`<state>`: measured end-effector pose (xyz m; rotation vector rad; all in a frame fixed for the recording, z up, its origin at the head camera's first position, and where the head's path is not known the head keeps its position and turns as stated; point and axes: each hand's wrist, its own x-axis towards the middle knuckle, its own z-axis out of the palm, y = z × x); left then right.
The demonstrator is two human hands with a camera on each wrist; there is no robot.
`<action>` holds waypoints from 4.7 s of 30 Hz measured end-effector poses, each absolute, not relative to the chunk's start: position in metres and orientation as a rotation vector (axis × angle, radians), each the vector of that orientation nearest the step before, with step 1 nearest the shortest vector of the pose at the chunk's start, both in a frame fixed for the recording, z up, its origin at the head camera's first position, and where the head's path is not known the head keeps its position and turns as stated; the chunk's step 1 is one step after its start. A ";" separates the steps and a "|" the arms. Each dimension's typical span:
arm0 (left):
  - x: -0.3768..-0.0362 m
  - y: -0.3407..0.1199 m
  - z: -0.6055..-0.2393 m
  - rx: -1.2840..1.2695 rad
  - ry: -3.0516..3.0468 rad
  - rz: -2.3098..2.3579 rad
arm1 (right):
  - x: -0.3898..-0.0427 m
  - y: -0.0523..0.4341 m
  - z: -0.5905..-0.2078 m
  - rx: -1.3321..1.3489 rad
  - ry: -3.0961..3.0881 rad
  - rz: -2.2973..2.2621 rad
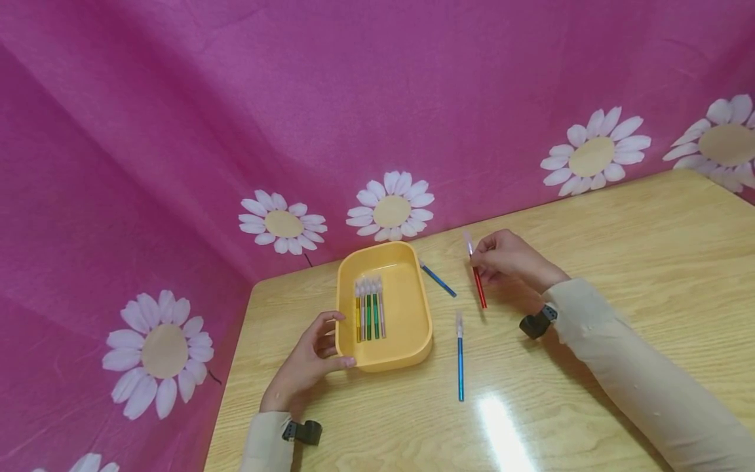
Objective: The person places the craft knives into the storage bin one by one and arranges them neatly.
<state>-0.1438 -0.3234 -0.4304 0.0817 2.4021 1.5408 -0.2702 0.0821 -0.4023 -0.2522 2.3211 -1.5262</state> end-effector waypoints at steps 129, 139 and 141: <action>-0.143 -0.319 -0.428 0.025 2.392 1.532 | -0.273 -0.113 -0.409 -0.278 2.657 -0.833; -0.143 -0.320 -0.427 0.061 2.388 1.543 | -0.274 -0.113 -0.408 -0.288 2.662 -0.812; -0.143 -0.320 -0.427 0.059 2.391 1.541 | -0.274 -0.113 -0.408 -0.281 2.654 -0.814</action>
